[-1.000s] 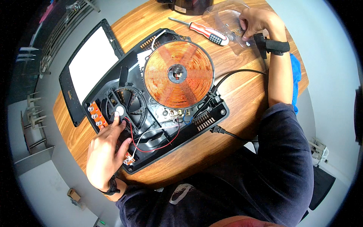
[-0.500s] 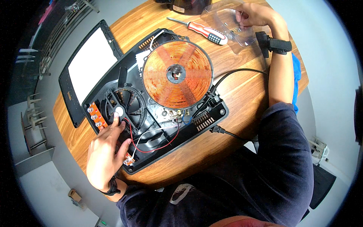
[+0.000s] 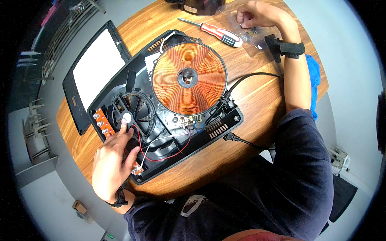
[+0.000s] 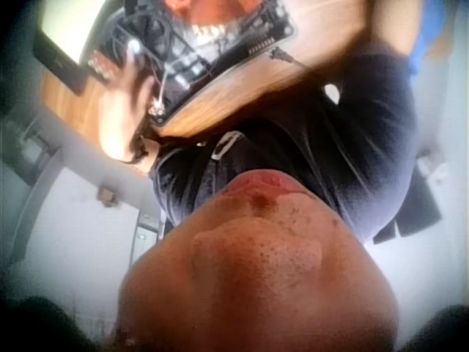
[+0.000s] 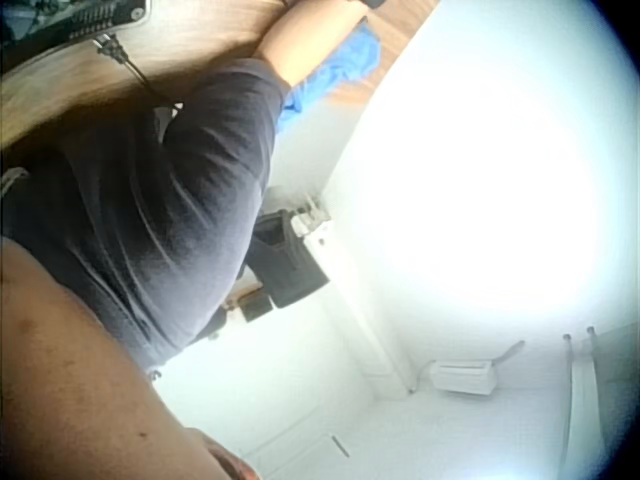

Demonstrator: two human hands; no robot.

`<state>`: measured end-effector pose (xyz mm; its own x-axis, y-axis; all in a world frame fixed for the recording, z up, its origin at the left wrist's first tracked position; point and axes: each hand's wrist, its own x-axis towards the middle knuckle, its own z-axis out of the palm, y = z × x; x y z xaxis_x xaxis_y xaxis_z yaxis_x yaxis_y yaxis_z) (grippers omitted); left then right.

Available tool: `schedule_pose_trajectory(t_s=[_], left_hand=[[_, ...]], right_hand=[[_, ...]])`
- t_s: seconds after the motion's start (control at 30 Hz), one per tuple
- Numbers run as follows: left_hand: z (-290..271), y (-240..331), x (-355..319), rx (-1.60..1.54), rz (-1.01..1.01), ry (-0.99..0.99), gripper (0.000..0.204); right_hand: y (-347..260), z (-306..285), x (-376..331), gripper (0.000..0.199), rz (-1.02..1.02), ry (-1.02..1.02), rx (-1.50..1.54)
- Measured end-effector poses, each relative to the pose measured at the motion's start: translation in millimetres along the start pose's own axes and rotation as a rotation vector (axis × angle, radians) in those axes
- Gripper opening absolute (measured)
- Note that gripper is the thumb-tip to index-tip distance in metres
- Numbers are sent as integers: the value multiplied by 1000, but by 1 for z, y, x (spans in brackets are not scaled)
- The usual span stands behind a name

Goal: The person assembles an induction cooktop by installing the copper induction coil, connecting wires, and securing components with a screwdriver. They then place the glass top onto the unit and flip it over to show the finished assembly.

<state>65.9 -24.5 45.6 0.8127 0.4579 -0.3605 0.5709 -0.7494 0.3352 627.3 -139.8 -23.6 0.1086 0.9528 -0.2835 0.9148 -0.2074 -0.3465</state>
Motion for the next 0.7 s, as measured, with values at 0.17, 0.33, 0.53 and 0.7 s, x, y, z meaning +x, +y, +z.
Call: schedule_pose_trajectory(t_s=[0.17, 0.33, 0.53, 0.7], left_hand=[[2, -4, 0, -2, 22, 19, 47], [2, -2, -2, 17, 22, 25, 48], [0, -7, -3, 12, 60, 37, 44], [-1, -17, -4, 40, 161, 104, 40]], right_hand=[[-16, 4, 7, 11, 45, -15, -188], [-11, 1, -6, 15, -6, 61, -65], [-50, -27, -22, 13, -146, 371, -103], [-145, -30, -37, 13, -275, 443, 84]])
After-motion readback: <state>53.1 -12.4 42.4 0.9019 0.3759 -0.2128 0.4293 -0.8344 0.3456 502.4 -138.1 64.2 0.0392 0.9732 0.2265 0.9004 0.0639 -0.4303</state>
